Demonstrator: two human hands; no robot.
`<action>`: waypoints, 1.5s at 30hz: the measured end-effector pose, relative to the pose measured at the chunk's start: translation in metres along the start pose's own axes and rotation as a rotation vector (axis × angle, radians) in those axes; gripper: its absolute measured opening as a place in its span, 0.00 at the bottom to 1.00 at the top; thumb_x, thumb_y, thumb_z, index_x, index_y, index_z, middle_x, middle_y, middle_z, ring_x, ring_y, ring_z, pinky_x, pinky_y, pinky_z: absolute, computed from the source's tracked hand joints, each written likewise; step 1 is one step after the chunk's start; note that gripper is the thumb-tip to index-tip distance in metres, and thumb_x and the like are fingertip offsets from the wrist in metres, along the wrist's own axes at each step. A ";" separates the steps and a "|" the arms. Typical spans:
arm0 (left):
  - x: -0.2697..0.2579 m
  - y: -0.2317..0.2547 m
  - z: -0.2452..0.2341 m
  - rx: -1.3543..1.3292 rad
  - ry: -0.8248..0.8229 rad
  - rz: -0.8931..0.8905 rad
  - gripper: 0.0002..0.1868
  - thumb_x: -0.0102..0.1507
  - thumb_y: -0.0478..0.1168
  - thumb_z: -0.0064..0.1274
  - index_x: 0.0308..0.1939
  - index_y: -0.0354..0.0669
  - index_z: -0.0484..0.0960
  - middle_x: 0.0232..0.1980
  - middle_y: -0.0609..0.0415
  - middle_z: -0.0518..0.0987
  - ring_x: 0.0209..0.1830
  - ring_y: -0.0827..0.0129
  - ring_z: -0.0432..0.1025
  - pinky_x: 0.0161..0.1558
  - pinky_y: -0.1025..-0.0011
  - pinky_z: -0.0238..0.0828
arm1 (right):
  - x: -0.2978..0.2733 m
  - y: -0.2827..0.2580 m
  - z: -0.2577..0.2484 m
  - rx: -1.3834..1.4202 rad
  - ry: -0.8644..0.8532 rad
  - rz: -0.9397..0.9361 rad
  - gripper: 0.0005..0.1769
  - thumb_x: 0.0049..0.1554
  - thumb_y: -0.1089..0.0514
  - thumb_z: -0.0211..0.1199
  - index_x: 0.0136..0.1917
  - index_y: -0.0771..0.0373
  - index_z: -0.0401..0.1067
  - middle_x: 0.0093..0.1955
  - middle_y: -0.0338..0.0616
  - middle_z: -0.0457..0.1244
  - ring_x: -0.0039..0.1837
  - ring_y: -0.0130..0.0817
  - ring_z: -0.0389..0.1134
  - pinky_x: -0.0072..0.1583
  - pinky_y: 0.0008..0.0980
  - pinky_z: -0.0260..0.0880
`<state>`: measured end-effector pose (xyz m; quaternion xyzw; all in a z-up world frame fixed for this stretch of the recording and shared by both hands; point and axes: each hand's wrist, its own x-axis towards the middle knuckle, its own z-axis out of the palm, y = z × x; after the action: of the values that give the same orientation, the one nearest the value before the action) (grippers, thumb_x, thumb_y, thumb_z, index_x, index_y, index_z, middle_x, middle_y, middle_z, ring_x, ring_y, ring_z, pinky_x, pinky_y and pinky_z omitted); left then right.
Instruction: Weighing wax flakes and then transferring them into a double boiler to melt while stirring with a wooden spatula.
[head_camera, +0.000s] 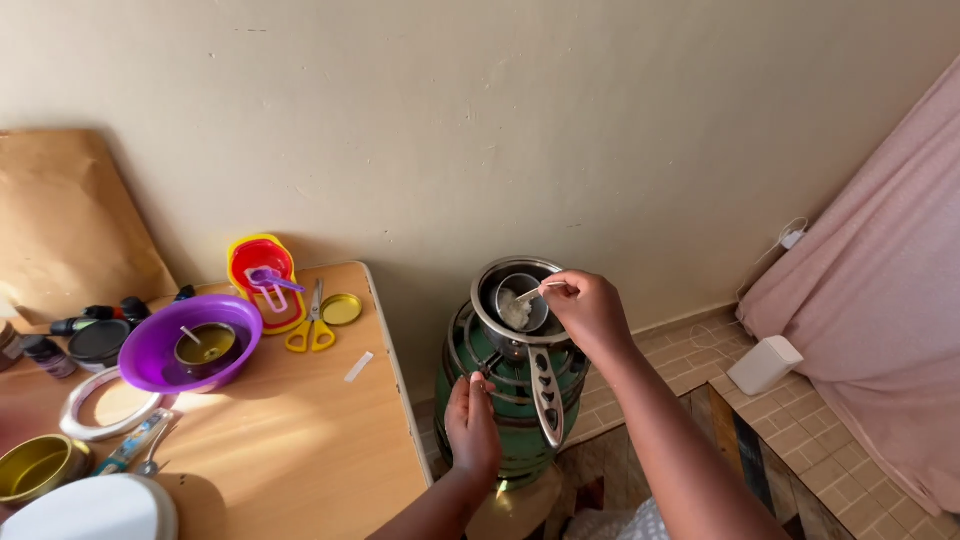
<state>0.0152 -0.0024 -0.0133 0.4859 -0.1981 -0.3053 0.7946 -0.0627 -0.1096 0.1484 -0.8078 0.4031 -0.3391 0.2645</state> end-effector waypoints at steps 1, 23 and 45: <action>-0.001 0.004 0.001 0.025 0.013 0.000 0.18 0.67 0.47 0.37 0.30 0.38 0.71 0.22 0.60 0.58 0.22 0.76 0.50 0.26 0.76 0.47 | -0.002 0.005 0.001 0.031 0.006 -0.010 0.08 0.50 0.61 0.60 0.44 0.62 0.77 0.34 0.38 0.67 0.32 0.23 0.58 0.36 0.21 0.59; 0.075 0.055 0.038 0.504 0.130 -0.148 0.12 0.59 0.46 0.51 0.41 0.44 0.82 0.27 0.60 0.66 0.25 0.75 0.60 0.28 0.75 0.58 | 0.036 -0.005 -0.001 0.102 0.159 0.007 0.07 0.52 0.59 0.59 0.43 0.62 0.75 0.31 0.39 0.64 0.31 0.23 0.59 0.32 0.18 0.61; 0.155 0.005 0.057 0.942 0.112 0.355 0.10 0.53 0.47 0.54 0.36 0.56 0.85 0.50 0.61 0.70 0.55 0.65 0.57 0.57 0.52 0.44 | 0.081 -0.016 -0.005 0.197 0.041 0.231 0.10 0.49 0.56 0.61 0.38 0.64 0.78 0.25 0.35 0.57 0.29 0.22 0.53 0.33 0.22 0.52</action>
<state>0.0959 -0.1426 0.0196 0.7661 -0.3510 -0.0161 0.5382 -0.0231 -0.1688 0.1898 -0.7191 0.4634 -0.3608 0.3715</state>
